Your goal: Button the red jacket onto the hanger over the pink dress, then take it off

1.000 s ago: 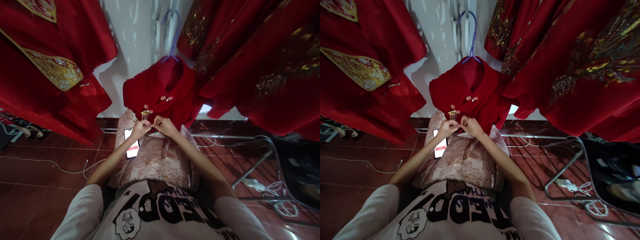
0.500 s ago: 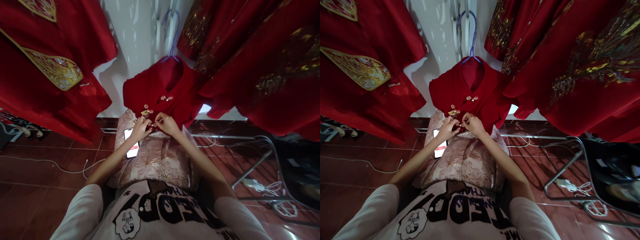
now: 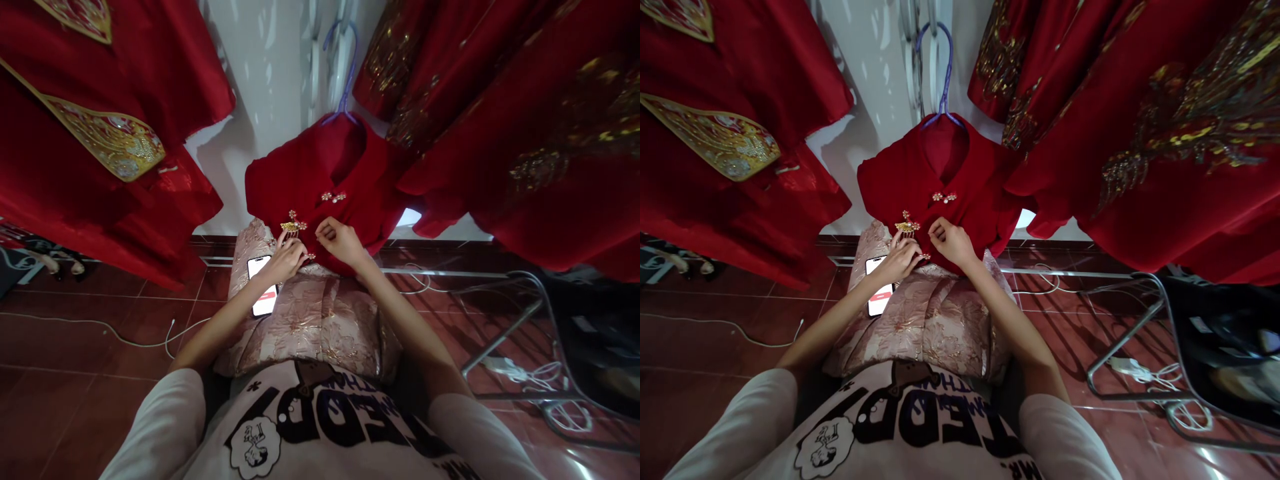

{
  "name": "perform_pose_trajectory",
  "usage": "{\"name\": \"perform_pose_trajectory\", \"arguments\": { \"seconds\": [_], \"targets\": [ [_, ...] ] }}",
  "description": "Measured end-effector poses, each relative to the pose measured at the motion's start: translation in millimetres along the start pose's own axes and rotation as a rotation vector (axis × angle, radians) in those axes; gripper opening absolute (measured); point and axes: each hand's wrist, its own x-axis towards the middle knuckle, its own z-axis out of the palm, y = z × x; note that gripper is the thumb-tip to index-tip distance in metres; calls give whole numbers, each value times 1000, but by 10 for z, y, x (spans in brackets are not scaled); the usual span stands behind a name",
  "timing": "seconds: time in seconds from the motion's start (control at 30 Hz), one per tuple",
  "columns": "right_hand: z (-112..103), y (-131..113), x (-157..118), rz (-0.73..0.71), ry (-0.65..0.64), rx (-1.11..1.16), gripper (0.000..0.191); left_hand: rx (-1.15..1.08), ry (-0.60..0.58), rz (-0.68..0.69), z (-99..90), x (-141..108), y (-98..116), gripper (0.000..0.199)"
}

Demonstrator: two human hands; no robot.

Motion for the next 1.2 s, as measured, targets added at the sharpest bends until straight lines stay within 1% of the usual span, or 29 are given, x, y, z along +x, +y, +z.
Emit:
{"name": "perform_pose_trajectory", "arguments": {
  "seconds": [0.1,0.17,0.2,0.27,0.3,0.33,0.37,0.4,0.43,0.5,0.57,0.63,0.67,0.73,0.8,0.9,0.97,1.07,1.2],
  "targets": [
    [-30,-5,2,-7,4,12,9,27,-4,31,1,-10,-17,26],
    [-44,-9,3,-8,-2,20,9,12,25,13,9,-15,-14,26],
    [-51,-13,2,-6,-6,24,8,-13,51,-22,18,-12,-9,22],
    [-60,-23,-2,-7,-13,33,6,-103,123,-148,46,17,-2,13],
    [-64,-29,-4,-10,-14,38,6,-179,163,-234,63,46,-5,19],
    [-67,-34,-5,-15,-14,45,5,-286,197,-331,79,86,-14,27],
    [-68,-38,-7,-21,-15,55,5,-424,223,-434,91,134,-30,32],
    [-69,-40,-8,-27,-17,66,5,-585,243,-538,98,188,-49,31],
    [-69,-40,-8,-31,-19,76,4,-753,265,-635,99,243,-70,26],
    [-67,-34,-6,-33,-17,88,4,-1030,333,-781,80,343,-103,15],
    [-65,-22,-2,-32,-14,94,4,-1185,434,-836,42,415,-107,8],
    [-65,-10,1,-35,-13,104,4,-1304,519,-823,-2,463,-79,5],
    [-65,-6,2,-39,-14,113,4,-1365,547,-815,-23,483,-58,8],
    [-67,0,6,-47,-19,130,3,-1481,575,-839,-61,518,-15,15],
    [-70,3,9,-46,-21,131,3,-1580,558,-893,-95,547,17,21],
    [-76,6,15,-40,-26,117,4,-1689,527,-946,-132,568,34,22],
    [-80,10,17,-43,-27,115,3,-1708,538,-967,-142,562,36,22],
    [-85,13,16,-43,-27,123,3,-1665,555,-1023,-135,547,49,19],
    [-93,-2,13,-41,-32,129,4,-1597,634,-1131,-112,547,95,23]
  ]
}}
